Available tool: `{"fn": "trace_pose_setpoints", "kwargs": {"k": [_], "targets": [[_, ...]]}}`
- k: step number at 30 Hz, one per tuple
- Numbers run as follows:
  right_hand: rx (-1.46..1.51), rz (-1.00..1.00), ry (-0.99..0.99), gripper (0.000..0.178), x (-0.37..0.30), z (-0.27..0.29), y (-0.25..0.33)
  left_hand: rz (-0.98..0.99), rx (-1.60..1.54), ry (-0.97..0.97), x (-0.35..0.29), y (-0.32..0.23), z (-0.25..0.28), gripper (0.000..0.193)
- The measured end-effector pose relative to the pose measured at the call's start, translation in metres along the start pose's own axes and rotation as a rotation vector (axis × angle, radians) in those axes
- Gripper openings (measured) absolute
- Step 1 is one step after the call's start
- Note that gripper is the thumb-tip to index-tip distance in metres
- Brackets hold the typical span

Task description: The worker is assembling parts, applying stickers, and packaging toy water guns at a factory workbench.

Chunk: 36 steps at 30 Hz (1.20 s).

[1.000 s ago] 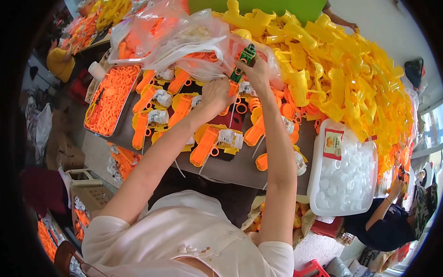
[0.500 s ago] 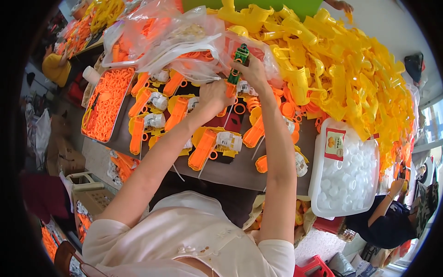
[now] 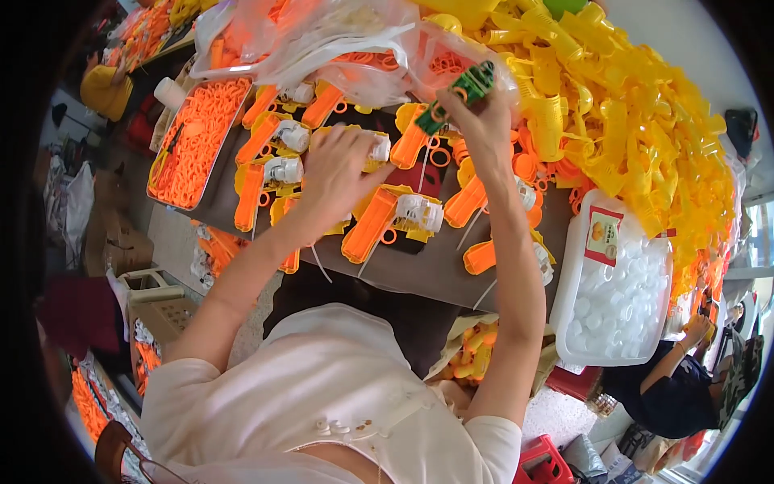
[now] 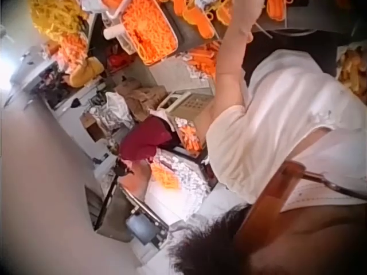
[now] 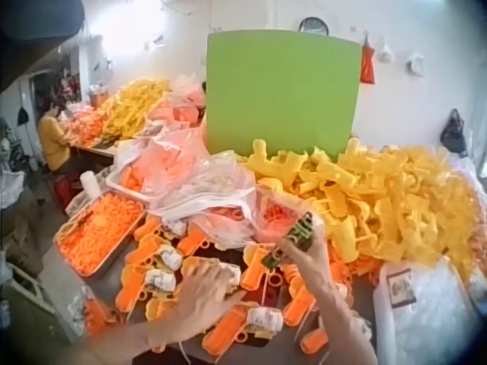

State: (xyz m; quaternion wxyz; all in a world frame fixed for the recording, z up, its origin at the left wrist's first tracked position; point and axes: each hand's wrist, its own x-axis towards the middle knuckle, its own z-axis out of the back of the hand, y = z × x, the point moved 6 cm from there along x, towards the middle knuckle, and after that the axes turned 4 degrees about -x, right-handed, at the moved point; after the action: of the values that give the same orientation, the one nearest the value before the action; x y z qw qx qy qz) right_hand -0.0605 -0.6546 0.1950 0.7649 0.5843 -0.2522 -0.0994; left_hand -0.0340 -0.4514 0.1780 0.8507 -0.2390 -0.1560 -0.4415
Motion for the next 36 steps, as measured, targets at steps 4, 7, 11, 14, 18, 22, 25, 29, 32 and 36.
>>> {"fn": "trace_pose_setpoints", "kwargs": {"k": [4, 7, 11, 14, 18, 22, 25, 29, 32, 36], "targets": [[0.151, -0.157, 0.18, 0.027, -0.055, -0.029, 0.009, 0.071, 0.024, 0.082, -0.064, -0.019, 0.016, 0.052], [0.047, -0.06, 0.189, 0.031, -0.071, -0.05, 0.001, 0.073, 0.015, 0.073, -0.07, -0.022, 0.003, 0.06], [-0.117, -0.013, 0.181, 0.033, -0.079, -0.058, 0.007, 0.064, -0.012, 0.068, -0.067, -0.022, -0.002, 0.058], [-0.134, -0.009, 0.169, 0.034, -0.08, -0.06, 0.004, 0.059, -0.002, 0.076, -0.064, -0.023, -0.004, 0.05], [-0.151, -0.005, 0.183, 0.033, -0.077, -0.064, -0.002, 0.043, 0.015, 0.079, -0.062, -0.027, -0.006, 0.042], [-0.127, -0.068, 0.226, 0.037, -0.076, -0.066, -0.005, 0.028, 0.083, 0.07, -0.064, -0.03, -0.01, 0.037], [-0.114, -0.08, 0.228, 0.037, -0.075, -0.064, -0.008, 0.044, 0.085, 0.089, -0.064, -0.031, -0.011, 0.035], [-0.116, -0.018, 0.189, 0.033, -0.074, -0.064, -0.007, 0.052, 0.073, 0.094, -0.064, -0.03, -0.01, 0.035], [-0.131, -0.059, 0.224, 0.032, -0.074, -0.067, -0.008, 0.066, 0.093, 0.056, -0.066, -0.028, -0.01, 0.035], [-0.239, -0.048, 0.162, 0.027, -0.075, -0.042, -0.012, 0.09, -0.031, 0.085, -0.064, -0.039, -0.021, 0.037]]}}
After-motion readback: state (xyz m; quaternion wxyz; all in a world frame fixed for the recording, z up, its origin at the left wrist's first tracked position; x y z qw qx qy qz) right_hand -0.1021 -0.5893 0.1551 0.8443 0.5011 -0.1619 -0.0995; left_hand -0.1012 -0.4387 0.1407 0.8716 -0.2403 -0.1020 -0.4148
